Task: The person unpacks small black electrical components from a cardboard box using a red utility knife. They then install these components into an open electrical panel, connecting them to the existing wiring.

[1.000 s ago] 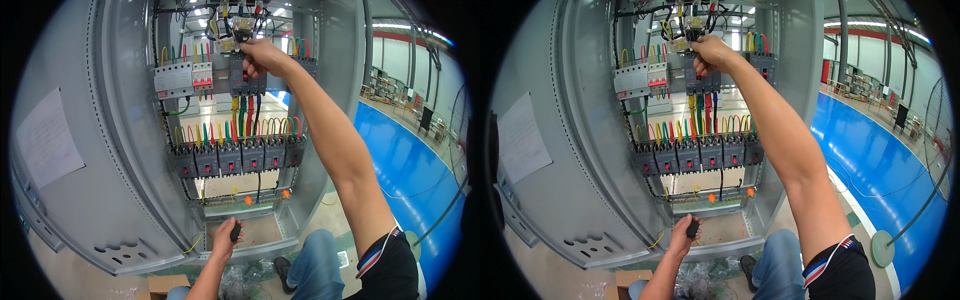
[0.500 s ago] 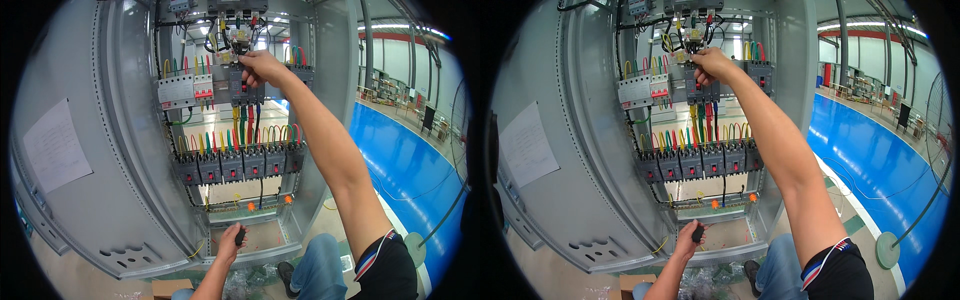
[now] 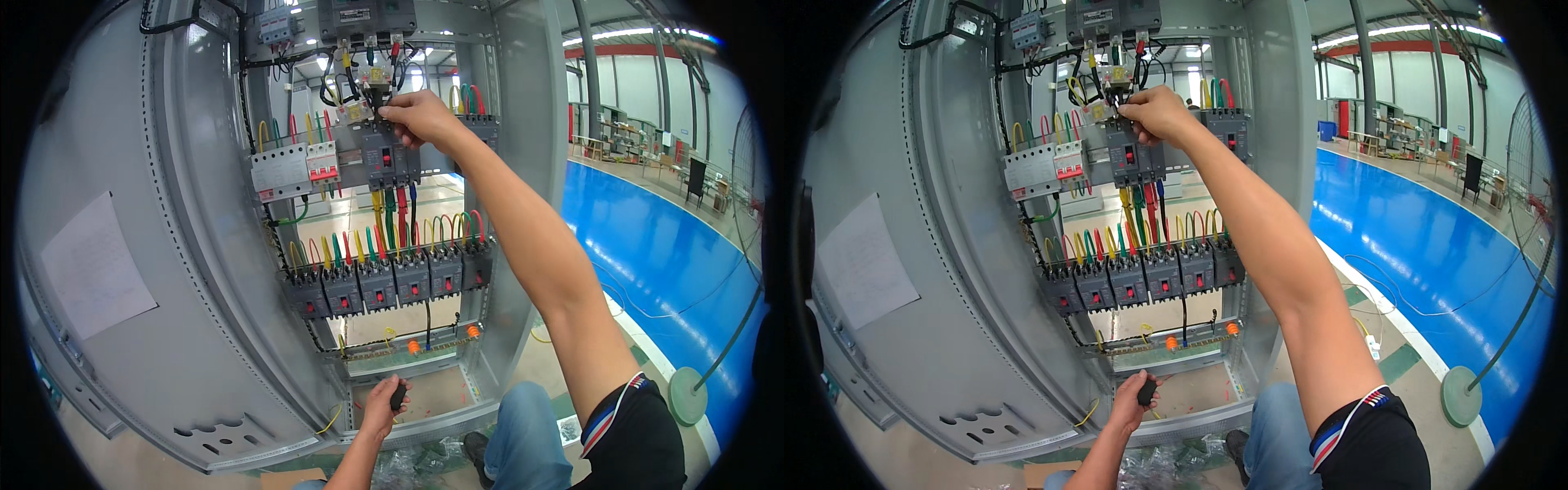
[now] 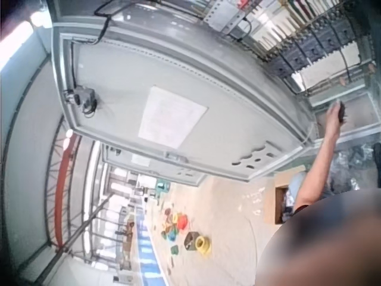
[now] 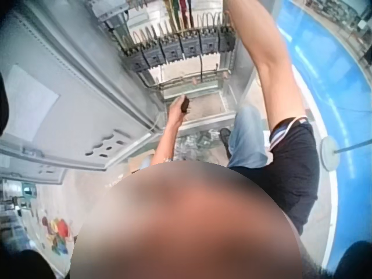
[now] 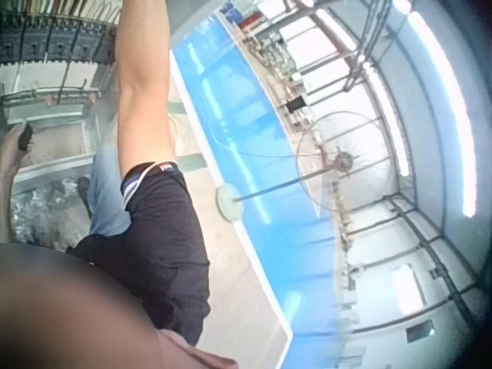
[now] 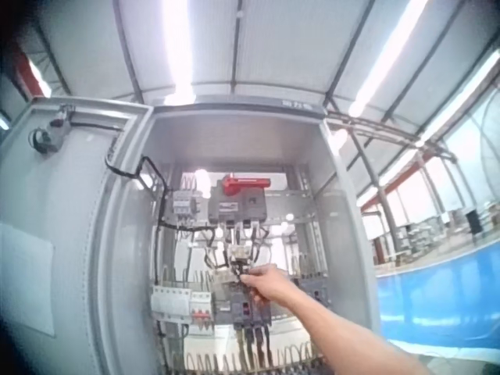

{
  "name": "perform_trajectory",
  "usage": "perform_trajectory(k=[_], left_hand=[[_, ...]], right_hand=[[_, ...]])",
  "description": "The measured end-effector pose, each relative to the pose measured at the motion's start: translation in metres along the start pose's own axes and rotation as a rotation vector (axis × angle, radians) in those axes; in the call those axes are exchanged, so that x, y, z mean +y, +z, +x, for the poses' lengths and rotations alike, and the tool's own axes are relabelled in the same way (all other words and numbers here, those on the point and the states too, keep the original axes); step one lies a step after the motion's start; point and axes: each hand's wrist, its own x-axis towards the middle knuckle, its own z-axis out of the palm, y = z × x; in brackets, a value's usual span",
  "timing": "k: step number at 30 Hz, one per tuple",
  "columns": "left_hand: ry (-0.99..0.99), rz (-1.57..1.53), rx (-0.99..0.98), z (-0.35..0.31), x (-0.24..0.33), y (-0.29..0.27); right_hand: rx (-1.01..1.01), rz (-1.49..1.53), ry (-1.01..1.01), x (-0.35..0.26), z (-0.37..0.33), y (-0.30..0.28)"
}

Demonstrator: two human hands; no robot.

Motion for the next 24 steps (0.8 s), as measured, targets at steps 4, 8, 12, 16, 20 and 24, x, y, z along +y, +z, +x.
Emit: perform_trajectory(k=[4,8,12,16,20,24], left_hand=[[0.011,0.008,0.017,-0.003,0.001,-0.005],[0.001,0.007,0.015,-0.004,-0.001,-0.004],[-0.015,0.004,-0.001,0.003,-0.004,0.0],[-0.026,0.0,0.008,0.003,-0.006,-0.007],[-0.036,-0.005,0.005,0.004,-0.008,-0.008],[-0.04,0.007,0.008,0.0,-0.008,-0.013]], right_hand=[[0.116,-0.166,-0.092,-0.004,0.006,0.013],[0.179,-0.33,-0.138,-0.007,0.009,0.018],[0.222,-0.367,-0.24,-0.001,0.026,0.015],[0.163,-0.281,-0.151,-0.013,0.02,0.021],[0.09,-0.195,-0.08,-0.024,0.017,0.02],[0.037,-0.214,-0.05,-0.03,0.012,0.018]])
